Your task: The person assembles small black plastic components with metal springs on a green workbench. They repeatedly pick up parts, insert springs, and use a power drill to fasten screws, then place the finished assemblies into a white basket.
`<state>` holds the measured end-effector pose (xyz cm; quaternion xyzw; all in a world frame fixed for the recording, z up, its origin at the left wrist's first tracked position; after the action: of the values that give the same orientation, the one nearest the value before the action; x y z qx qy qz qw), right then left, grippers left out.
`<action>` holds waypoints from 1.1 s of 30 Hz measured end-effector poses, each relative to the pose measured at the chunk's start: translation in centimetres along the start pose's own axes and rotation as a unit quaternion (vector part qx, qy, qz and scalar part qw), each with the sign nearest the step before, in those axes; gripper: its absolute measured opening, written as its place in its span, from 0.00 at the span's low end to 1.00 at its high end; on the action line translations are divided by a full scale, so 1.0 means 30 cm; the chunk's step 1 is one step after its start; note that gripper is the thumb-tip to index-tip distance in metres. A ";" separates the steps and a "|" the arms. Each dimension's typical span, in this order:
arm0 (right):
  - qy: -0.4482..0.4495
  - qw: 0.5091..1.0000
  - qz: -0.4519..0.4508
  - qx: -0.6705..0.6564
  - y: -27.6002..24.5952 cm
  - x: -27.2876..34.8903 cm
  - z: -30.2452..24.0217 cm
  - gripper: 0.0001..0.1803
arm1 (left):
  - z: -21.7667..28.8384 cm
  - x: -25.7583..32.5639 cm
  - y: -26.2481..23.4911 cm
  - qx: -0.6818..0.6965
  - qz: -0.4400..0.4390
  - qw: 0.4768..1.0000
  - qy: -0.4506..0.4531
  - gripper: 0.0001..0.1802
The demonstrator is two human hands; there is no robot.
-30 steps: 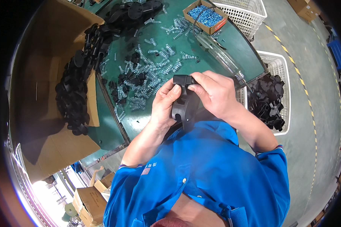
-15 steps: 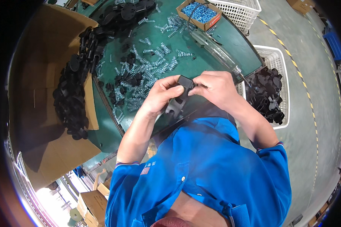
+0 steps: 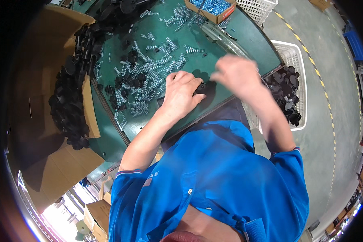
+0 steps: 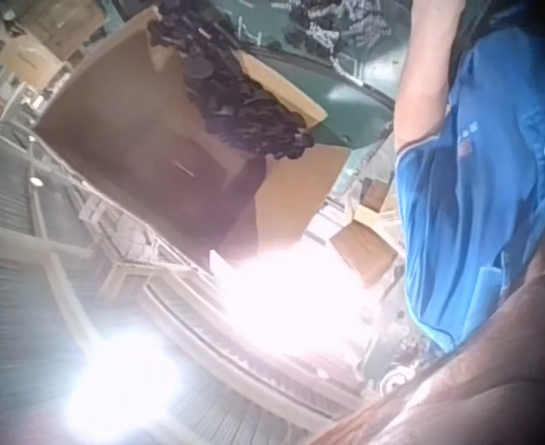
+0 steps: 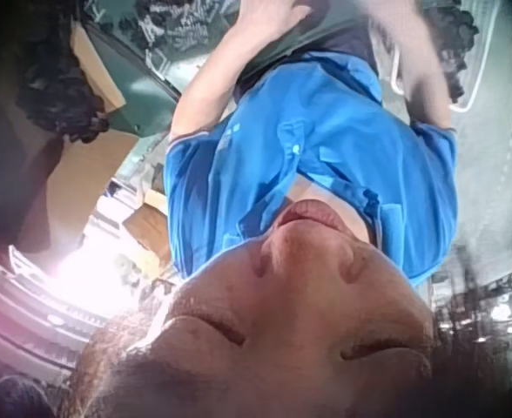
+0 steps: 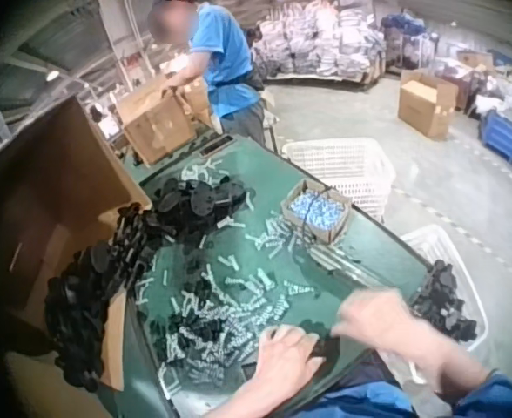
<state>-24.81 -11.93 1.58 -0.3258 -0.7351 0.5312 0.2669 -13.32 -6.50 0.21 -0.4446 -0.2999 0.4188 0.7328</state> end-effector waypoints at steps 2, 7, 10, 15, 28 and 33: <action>0.070 0.993 0.061 0.068 -0.093 -0.019 0.100 0.27 | 0.008 -0.003 -0.003 -0.007 -0.006 1.000 -0.001 0.22; 0.156 0.984 -0.023 0.086 0.023 -0.093 0.235 0.36 | 0.014 -0.022 -0.004 -0.013 -0.018 1.000 -0.003 0.23; 0.142 0.989 -0.009 0.036 0.006 -0.085 0.254 0.36 | 0.011 -0.012 -0.001 -0.004 -0.022 1.000 -0.008 0.23; 0.050 0.931 0.120 -0.341 -0.152 0.006 0.203 0.35 | -0.003 -0.007 0.000 0.010 -0.010 1.000 -0.011 0.23; -0.252 0.711 0.320 -0.573 -0.205 0.055 -0.055 0.31 | -0.015 0.002 -0.003 0.036 0.029 0.999 -0.015 0.24; -0.255 0.722 0.303 -0.567 -0.179 0.035 -0.054 0.31 | -0.018 0.003 -0.004 0.039 0.038 0.998 -0.012 0.25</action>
<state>-25.33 -11.34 7.22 -0.4741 -0.8013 0.1308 -0.3407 -12.81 -6.67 0.10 -0.4217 -0.2757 0.4629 0.7293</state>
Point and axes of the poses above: each hand's wrist, its own x-axis away from the middle knuckle, its own y-axis out of the palm, z = x × y, the point moved 10 cm from there along -x, towards the middle knuckle, and after that the axes turned 14 degrees about -z, right-handed, at the moved point
